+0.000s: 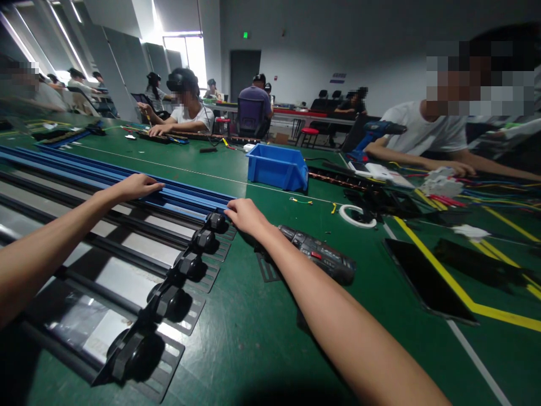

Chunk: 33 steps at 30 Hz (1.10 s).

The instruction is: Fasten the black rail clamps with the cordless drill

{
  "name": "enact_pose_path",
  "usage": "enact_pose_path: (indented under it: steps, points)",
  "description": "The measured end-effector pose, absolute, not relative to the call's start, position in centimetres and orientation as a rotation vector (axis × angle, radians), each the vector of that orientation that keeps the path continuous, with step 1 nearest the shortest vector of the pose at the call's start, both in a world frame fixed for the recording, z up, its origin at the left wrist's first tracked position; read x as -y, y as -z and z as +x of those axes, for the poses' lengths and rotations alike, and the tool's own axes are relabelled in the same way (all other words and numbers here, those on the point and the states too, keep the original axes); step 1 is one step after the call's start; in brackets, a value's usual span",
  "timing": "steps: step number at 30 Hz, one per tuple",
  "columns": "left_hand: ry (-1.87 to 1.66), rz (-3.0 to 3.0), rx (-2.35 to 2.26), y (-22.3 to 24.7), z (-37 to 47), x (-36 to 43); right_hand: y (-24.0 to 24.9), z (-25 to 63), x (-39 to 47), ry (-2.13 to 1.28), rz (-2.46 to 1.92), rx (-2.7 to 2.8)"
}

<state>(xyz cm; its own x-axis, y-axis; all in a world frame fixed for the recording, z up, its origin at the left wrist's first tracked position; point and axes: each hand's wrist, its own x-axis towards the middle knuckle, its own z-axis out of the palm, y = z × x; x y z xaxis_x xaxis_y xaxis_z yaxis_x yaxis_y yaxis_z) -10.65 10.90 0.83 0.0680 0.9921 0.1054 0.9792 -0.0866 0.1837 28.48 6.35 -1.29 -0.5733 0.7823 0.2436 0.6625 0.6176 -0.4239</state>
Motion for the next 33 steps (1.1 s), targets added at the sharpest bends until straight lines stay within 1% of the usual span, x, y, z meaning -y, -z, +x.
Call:
enact_pose_path:
  steps: [3,6,13,18,23,25,26,29,31,33]
  points:
    - [-0.159,2.295,-2.099,-0.6,-11.2,-11.2,1.5,28.4,-6.5,-0.405,-1.112,2.429]
    - [-0.121,2.315,-2.088,-0.5,-11.6,-11.4,1.6,28.4,-6.5,-0.453,-1.083,2.428]
    - [-0.118,2.335,-2.045,-0.5,-12.1,-11.5,0.9,28.8,-6.0,-0.771,-1.163,2.27]
    - [-0.112,2.302,-2.018,-0.4,-12.5,-12.0,0.4,29.2,-5.9,-0.785,-1.259,2.119]
    - [-0.084,2.292,-2.03,-0.4,-12.8,-12.3,1.1,29.6,-6.2,-0.797,-1.251,2.083]
    - [-0.066,2.287,-2.034,-0.4,-12.8,-12.3,1.3,29.8,-6.5,-0.751,-1.234,2.079]
    - [-0.057,2.288,-2.032,-0.4,-12.8,-12.3,1.1,29.8,-6.6,-0.676,-1.216,2.067]
    - [-0.052,2.303,-2.033,-0.1,-12.7,-12.2,-0.2,29.6,-6.1,-0.34,-1.067,1.993]
    - [-0.072,2.315,-2.032,0.1,-12.8,-12.3,-1.7,28.8,-4.3,-0.196,-0.929,1.948]
    - [-0.093,2.31,-2.018,0.4,-13.0,-12.4,-3.4,27.4,-0.9,-0.179,-0.813,1.959]
